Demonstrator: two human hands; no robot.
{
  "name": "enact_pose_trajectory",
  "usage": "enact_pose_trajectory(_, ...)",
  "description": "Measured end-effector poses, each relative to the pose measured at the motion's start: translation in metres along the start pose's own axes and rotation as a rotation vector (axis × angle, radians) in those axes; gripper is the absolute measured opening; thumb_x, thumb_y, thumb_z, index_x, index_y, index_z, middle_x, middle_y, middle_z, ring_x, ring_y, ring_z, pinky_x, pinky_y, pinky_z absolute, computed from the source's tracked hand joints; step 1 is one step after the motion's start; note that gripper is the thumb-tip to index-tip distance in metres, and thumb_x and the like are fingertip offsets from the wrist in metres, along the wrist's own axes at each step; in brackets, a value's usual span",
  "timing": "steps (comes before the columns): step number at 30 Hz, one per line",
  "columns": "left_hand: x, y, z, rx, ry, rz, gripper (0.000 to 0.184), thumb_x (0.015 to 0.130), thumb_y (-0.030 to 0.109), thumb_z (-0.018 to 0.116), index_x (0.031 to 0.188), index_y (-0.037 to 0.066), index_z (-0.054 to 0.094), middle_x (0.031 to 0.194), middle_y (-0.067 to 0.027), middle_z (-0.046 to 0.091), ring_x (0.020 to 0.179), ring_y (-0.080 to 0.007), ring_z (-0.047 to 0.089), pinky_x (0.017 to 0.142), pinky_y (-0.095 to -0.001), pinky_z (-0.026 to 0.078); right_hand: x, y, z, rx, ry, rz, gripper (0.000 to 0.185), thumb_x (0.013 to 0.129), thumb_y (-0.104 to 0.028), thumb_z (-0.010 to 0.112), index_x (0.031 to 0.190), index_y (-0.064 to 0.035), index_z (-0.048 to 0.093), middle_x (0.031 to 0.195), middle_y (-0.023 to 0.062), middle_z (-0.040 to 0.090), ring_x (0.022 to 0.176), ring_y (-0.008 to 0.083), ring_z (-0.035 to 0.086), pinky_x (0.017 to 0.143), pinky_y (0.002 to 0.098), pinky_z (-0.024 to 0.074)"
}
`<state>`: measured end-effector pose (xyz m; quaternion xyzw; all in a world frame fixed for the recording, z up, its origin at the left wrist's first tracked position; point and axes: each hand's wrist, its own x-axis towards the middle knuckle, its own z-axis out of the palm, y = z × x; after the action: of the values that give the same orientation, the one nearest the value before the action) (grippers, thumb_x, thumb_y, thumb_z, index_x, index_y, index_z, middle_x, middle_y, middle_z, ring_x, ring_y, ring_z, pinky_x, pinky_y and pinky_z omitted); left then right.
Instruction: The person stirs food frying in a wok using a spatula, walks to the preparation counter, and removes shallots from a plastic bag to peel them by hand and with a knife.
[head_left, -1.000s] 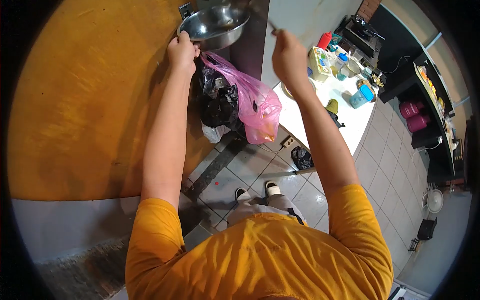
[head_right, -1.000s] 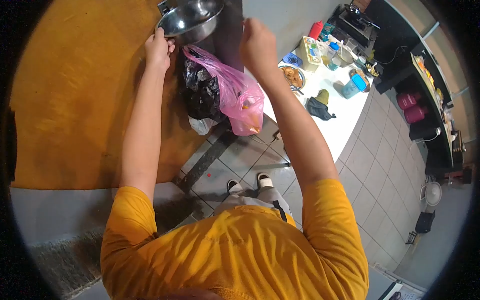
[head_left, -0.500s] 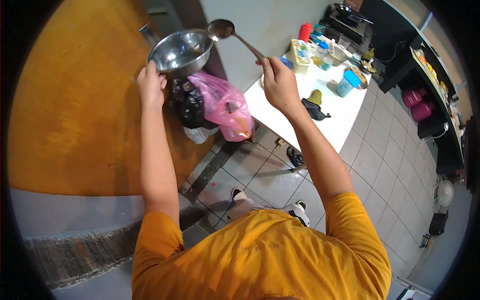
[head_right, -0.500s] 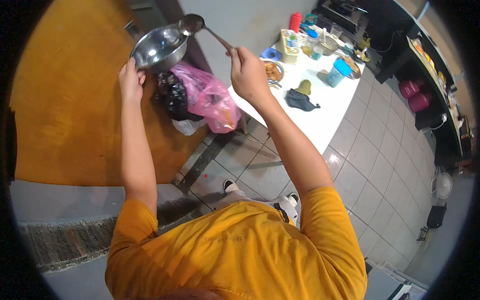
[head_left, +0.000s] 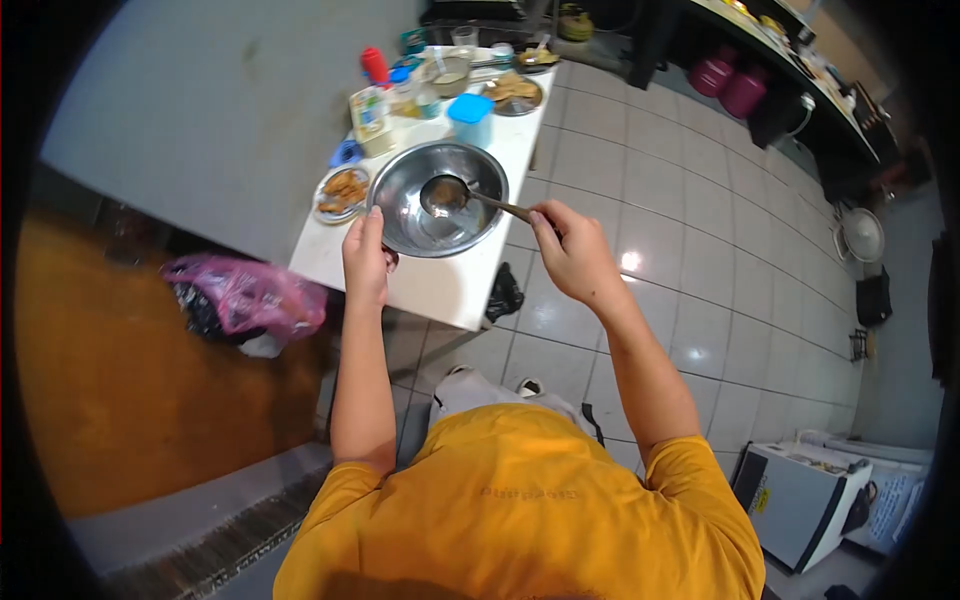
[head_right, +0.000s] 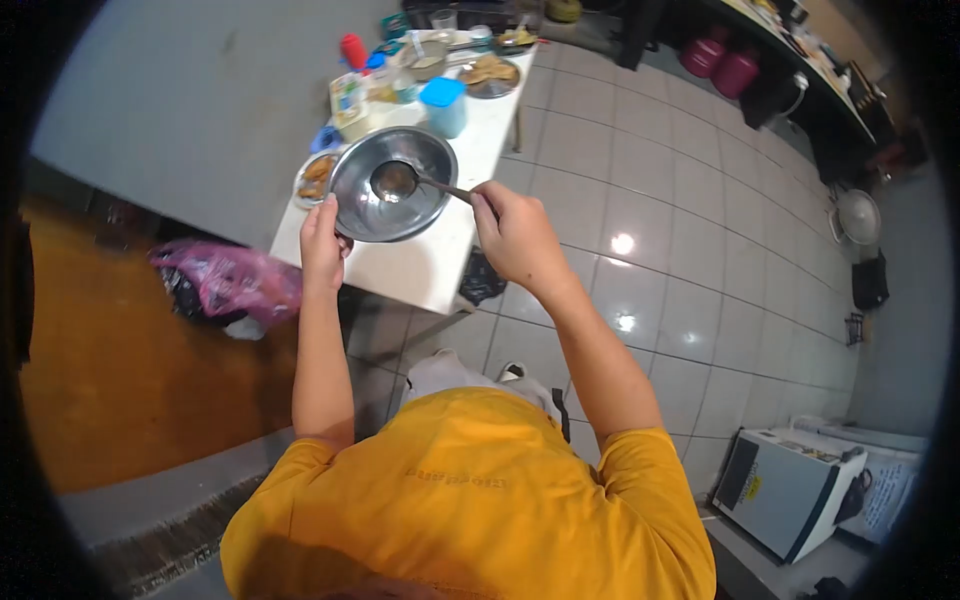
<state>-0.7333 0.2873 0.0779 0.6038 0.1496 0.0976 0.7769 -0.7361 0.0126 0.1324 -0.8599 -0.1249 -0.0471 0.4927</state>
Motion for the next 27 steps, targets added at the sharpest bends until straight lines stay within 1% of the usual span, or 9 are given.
enact_pose_trajectory(4,0.016,-0.037,0.087,-0.007,-0.089,-0.074,0.025,0.100,0.029,0.054,0.083,0.011,0.054,0.061,0.0054,0.051,0.042,-0.0016,0.038,0.036,-0.0195,0.027,0.010,0.043,-0.057,-0.101,0.053,0.024,0.016,0.092,-0.013,0.056,0.094,0.0005,0.064,0.075,0.0231,0.064,0.071,0.0423,0.062,0.064,0.0451,0.0488)
enact_pose_trajectory(6,0.030,-0.054,0.123,-0.015,-0.132,-0.088,0.026,0.101,0.028,0.053,0.081,0.011,0.052,0.060,0.0063,0.050,0.042,-0.0016,0.037,0.037,-0.0195,0.026,0.021,0.069,-0.077,-0.147,0.048,0.113,0.016,0.092,-0.014,0.057,0.093,0.0000,0.064,0.076,0.0221,0.065,0.072,0.0422,0.063,0.065,0.0461,0.0498)
enact_pose_trajectory(8,0.047,-0.070,0.155,0.002,-0.161,-0.106,0.027,0.101,0.027,0.052,0.079,0.012,0.051,0.060,0.0065,0.049,0.042,-0.0014,0.036,0.037,-0.0193,0.025,0.034,0.098,-0.090,-0.183,0.068,0.121,0.016,0.091,-0.014,0.057,0.093,-0.0003,0.064,0.077,0.0217,0.066,0.073,0.0420,0.063,0.066,0.0461,0.0503)
enact_pose_trajectory(16,0.164,-0.123,0.279,-0.026,-0.274,-0.191,0.029,0.102,0.026,0.051,0.077,0.012,0.048,0.061,0.0058,0.046,0.045,-0.0020,0.035,0.039,-0.0208,0.026,0.162,0.190,-0.151,-0.255,0.018,0.236,0.017,0.090,-0.016,0.059,0.092,0.0002,0.064,0.080,0.0208,0.068,0.075,0.0406,0.065,0.068,0.0452,0.0522)
enact_pose_trajectory(18,0.190,-0.125,0.306,-0.044,-0.250,-0.196,0.030,0.102,0.026,0.051,0.076,0.013,0.046,0.061,0.0059,0.045,0.046,-0.0022,0.036,0.040,-0.0208,0.026,0.200,0.208,-0.169,-0.263,0.022,0.253,0.017,0.089,-0.016,0.061,0.091,0.0003,0.064,0.081,0.0213,0.069,0.075,0.0389,0.067,0.069,0.0436,0.0530)
enact_pose_trajectory(20,0.216,-0.120,0.330,0.025,-0.267,-0.211,0.030,0.102,0.027,0.050,0.077,0.012,0.046,0.061,0.0057,0.045,0.046,-0.0021,0.037,0.040,-0.0208,0.027,0.237,0.226,-0.186,-0.240,0.021,0.237,0.017,0.088,-0.016,0.063,0.092,-0.0001,0.063,0.080,0.0216,0.069,0.074,0.0381,0.067,0.068,0.0427,0.0531)
enact_pose_trajectory(21,0.230,-0.121,0.339,0.026,-0.282,-0.199,0.024,0.102,0.029,0.050,0.084,0.013,0.052,0.062,0.0070,0.049,0.045,-0.0012,0.036,0.040,-0.0202,0.026,0.253,0.231,-0.192,-0.210,0.022,0.241,0.016,0.087,-0.016,0.064,0.092,-0.0005,0.062,0.080,0.0218,0.069,0.073,0.0373,0.068,0.068,0.0418,0.0532)
enact_pose_trajectory(24,0.265,-0.114,0.365,0.047,-0.238,-0.204,0.023,0.102,0.028,0.051,0.085,0.013,0.052,0.063,0.0070,0.049,0.045,-0.0014,0.037,0.040,-0.0201,0.027,0.303,0.240,-0.212,-0.217,0.020,0.265,0.017,0.087,-0.016,0.065,0.094,-0.0010,0.061,0.078,0.0213,0.069,0.071,0.0363,0.068,0.066,0.0406,0.0529)
enact_pose_trajectory(27,0.305,-0.110,0.386,0.025,-0.207,-0.200,0.021,0.102,0.028,0.051,0.088,0.012,0.053,0.065,0.0064,0.049,0.047,-0.0018,0.038,0.040,-0.0200,0.028,0.359,0.268,-0.223,-0.162,-0.003,0.196,0.018,0.088,-0.017,0.066,0.095,-0.0012,0.059,0.075,0.0199,0.069,0.069,0.0351,0.069,0.065,0.0395,0.0524)
